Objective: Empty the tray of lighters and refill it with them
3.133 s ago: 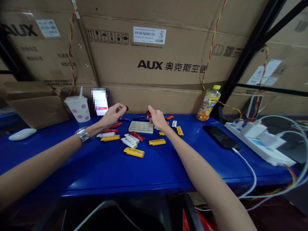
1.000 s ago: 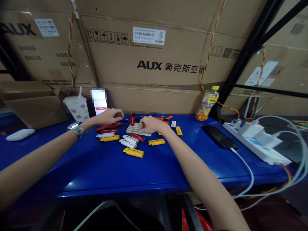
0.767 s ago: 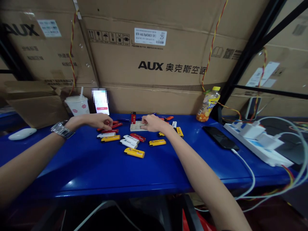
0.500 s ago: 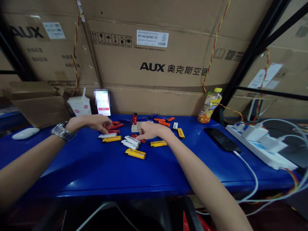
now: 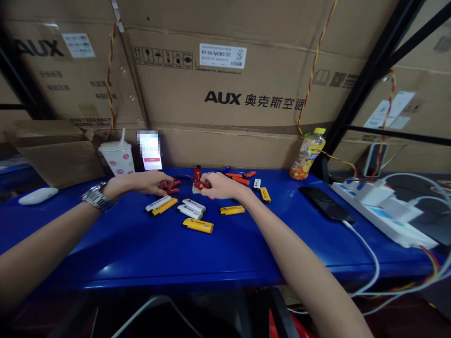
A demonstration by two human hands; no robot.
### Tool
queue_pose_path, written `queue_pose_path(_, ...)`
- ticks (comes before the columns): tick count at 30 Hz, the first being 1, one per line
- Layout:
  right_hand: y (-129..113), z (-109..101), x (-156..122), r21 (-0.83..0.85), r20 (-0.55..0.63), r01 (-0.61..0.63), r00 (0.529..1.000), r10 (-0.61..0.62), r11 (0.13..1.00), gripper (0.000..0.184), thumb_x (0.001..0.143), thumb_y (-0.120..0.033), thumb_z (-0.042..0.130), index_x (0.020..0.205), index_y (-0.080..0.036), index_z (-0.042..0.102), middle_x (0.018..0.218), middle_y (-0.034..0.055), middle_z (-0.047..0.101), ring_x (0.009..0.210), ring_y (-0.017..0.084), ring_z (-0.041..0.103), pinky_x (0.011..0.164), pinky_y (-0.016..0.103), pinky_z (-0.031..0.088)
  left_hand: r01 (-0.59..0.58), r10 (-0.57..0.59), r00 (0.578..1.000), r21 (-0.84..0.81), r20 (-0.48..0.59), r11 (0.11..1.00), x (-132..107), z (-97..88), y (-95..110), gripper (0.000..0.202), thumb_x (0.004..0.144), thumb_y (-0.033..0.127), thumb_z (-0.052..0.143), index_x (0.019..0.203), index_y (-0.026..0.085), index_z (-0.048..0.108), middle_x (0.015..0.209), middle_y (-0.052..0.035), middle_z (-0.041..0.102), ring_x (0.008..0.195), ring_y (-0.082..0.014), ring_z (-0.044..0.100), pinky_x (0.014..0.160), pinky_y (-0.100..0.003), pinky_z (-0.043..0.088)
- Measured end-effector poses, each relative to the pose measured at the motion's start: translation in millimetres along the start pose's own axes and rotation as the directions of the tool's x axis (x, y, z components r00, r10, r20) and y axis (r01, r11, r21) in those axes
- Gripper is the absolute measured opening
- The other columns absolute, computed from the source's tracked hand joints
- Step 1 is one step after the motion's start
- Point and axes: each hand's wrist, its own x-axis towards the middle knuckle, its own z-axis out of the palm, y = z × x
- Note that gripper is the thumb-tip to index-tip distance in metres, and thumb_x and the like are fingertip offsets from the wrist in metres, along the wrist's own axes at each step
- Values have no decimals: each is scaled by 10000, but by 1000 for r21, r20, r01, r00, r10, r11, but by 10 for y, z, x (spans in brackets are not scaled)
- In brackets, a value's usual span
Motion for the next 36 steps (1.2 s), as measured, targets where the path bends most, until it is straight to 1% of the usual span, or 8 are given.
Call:
queue_pose_path(3,61,18,20,126,-127,-33,991,50,991,51,795,-206,478,792,-201,427,631,-25,549,544,114,448,515,259,297,-58,57,997,0,-55,998,32,55,-9,181,762,308,589,867,169,635,751,-43,601,615,-146,477,569,-261,312)
queue_pose_path(8,232,131,76,226,-316,15,947,58,974,87,795,-206,453,804,-218,368,644,-42,498,554,112,459,515,252,332,-64,68,985,26,-161,998,78,166,-23,218,782,355,564,704,155,600,772,-73,555,595,-145,450,570,-285,331)
queue_pose_path(15,310,207,91,300,-332,50,942,55,953,63,810,-227,461,846,-209,413,653,-32,511,574,129,513,538,265,376,-83,46,948,-105,-315,991,35,74,159,290,900,402,459,1038,158,531,835,-80,627,677,-175,542,615,-288,374)
queue_pose_path(21,365,275,156,480,-392,-24,889,238,877,95,831,-254,428,898,-234,363,673,-31,505,584,134,503,541,266,407,-182,35,871,-256,-490,949,92,75,251,260,818,377,595,951,159,643,925,-68,684,805,-183,588,710,-300,428)
queue_pose_path(25,337,291,186,670,-382,23,868,318,742,144,817,-229,394,944,-250,330,651,-34,517,538,137,519,530,277,434,-160,-98,882,-489,-461,858,124,127,311,277,770,400,648,825,128,655,760,-54,675,696,-164,575,610,-283,429)
queue_pose_path(29,297,279,202,728,-409,47,831,378,684,91,838,-330,412,863,-243,399,534,-64,392,424,110,390,431,247,353,-174,-185,882,-665,-433,726,132,165,410,247,821,354,591,886,116,595,837,-88,681,720,-162,600,609,-279,450)
queue_pose_path(33,319,286,221,772,-431,100,807,402,627,375,877,-524,356,676,-218,439,479,-42,367,419,106,373,428,245,361,-197,-190,922,-829,-338,523,139,196,493,221,874,259,503,1038,112,508,991,-143,670,853,-173,637,716,-298,489)
queue_pose_path(36,317,290,211,816,-381,60,803,458,575,522,866,-664,290,602,-226,396,467,-15,410,429,117,441,468,265,435,-192,-173,937,-859,-305,474,159,226,522,207,895,266,480,1044,122,493,1038,-142,649,825,-150,618,727,-298,479)
